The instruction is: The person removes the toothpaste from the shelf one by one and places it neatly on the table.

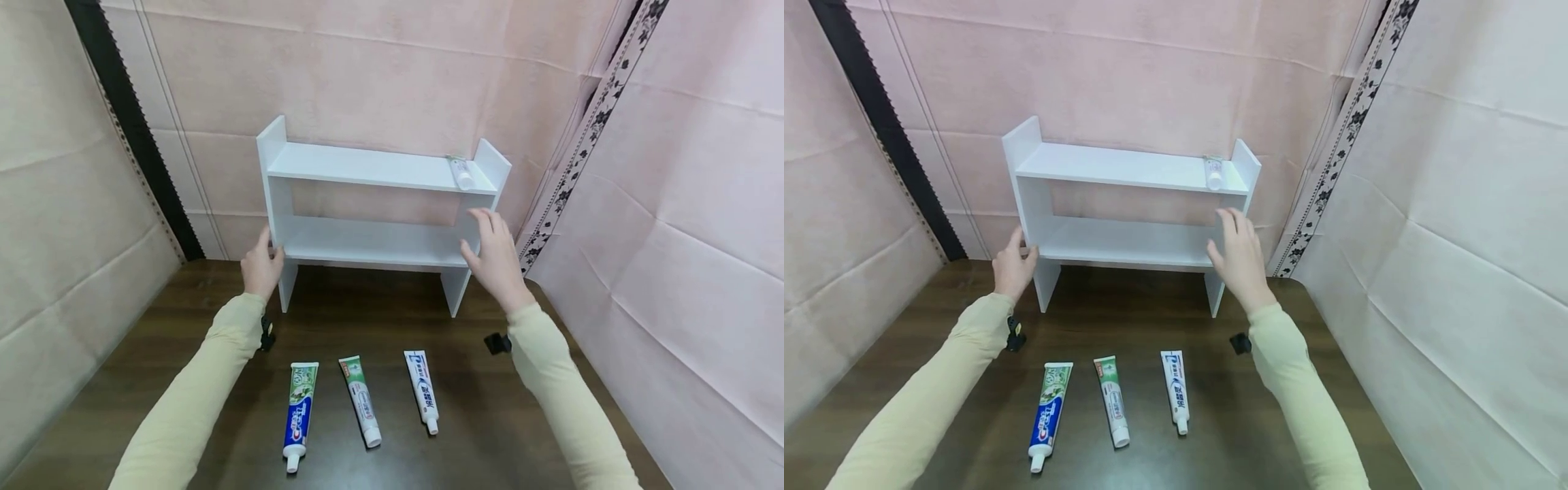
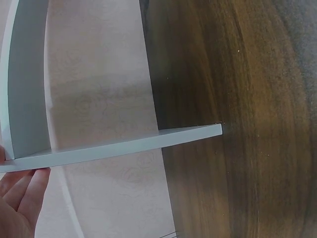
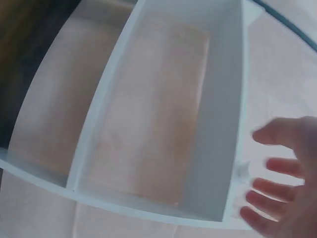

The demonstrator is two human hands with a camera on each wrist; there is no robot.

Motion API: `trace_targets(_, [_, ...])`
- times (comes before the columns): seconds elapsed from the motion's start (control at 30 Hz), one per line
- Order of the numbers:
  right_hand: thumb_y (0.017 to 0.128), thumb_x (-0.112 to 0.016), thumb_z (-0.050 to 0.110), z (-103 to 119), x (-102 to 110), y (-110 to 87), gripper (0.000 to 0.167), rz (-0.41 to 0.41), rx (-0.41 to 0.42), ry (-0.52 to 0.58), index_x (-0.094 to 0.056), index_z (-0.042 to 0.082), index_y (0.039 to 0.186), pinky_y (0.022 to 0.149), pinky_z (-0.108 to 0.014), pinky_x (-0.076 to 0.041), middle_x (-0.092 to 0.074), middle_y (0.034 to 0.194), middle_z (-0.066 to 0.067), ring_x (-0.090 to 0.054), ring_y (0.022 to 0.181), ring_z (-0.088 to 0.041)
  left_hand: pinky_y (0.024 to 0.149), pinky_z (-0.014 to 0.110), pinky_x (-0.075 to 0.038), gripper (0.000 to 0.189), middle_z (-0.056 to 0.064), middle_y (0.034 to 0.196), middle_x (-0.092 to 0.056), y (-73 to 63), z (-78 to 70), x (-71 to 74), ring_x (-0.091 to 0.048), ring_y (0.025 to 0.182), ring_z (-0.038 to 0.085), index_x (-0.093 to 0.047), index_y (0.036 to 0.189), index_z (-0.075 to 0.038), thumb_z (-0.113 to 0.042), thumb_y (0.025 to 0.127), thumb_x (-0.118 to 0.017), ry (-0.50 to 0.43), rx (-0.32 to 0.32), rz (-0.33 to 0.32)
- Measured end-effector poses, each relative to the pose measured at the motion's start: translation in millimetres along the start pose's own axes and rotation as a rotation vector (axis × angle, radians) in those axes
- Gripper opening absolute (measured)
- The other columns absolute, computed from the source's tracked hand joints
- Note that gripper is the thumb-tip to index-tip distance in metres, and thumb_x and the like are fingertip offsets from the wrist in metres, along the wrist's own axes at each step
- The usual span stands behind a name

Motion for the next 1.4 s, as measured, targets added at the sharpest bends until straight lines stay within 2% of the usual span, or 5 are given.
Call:
trace_targets(0.2, [0.087, -0.065, 0.010, -2.0, -5.8, 46.2, 0.061, -0.064, -0.059, 0.024, -0.040, 0.006, 0.142, 0.114, -0.047, -0.033, -0.040, 0.144, -0.019, -0.041, 0.132, -0.036, 0.078, 0.058, -0.051, 0.044, 0.025, 0.120, -0.065, 1.0, 2.7, 2.4, -0.068, 0.095, 0.044, -0.042, 0.142, -0.015, -0.015, 0.098, -0.049, 0.011, 0.005, -0.003])
trace_targets(0.5, [0.087, -0.065, 0.012, -17.6, -9.7, 84.1, 0.078, 0.098, -0.208, 0.010, -0.025, 0.016, 0.153, 0.119, -0.052, -0.024, -0.025, 0.158, -0.016, -0.027, 0.145, -0.036, 0.080, 0.058, -0.051, 0.048, 0.026, 0.121, -0.064, 1.4, -5.4, -2.5, -0.068, 0.098, 0.043, -0.040, 0.144, -0.017, -0.012, 0.098, -0.050, 0.000, 0.007, 0.010])
trace_targets(0.63, [0.086, -0.065, 0.012, -26.3, -15.2, 81.6, 0.075, 0.075, -0.218, 0.073, -0.029, 0.017, 0.152, 0.120, -0.050, -0.023, -0.031, 0.156, -0.012, -0.029, 0.144, -0.034, 0.079, 0.057, -0.053, 0.047, 0.025, 0.121, -0.065, -0.6, -7.2, -4.1, -0.068, 0.099, 0.043, -0.040, 0.144, -0.016, -0.012, 0.098, -0.051, 0.002, 0.015, 0.017])
trace_targets(0.83, [0.090, -0.065, 0.019, -23.2, -21.0, 71.5, 0.056, -0.072, -0.196, 0.142, -0.043, 0.013, 0.141, 0.115, -0.044, -0.032, -0.045, 0.144, -0.015, -0.042, 0.135, -0.031, 0.080, 0.058, -0.053, 0.046, 0.026, 0.122, -0.064, 1.2, -5.1, -2.3, -0.068, 0.100, 0.043, -0.041, 0.143, -0.014, -0.012, 0.098, -0.050, 0.016, 0.011, 0.007])
trace_targets(1.4, [0.098, -0.056, 0.020, -18.4, -23.7, 58.2, 0.037, -0.239, -0.155, 0.123, -0.054, 0.011, 0.133, 0.098, -0.041, -0.049, -0.058, 0.135, -0.014, -0.058, 0.115, -0.030, 0.074, 0.056, -0.052, 0.047, 0.025, 0.119, -0.066, 1.9, -7.2, 0.4, -0.069, 0.095, 0.042, -0.042, 0.143, -0.014, -0.012, 0.097, -0.052, 0.019, -0.007, -0.013])
Point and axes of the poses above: each hand's wrist, its own y-axis towards the middle knuckle, its own x-axis out of the back of the hand, z = x × y, the point moved 1 cm from there along y, towards the middle knuckle
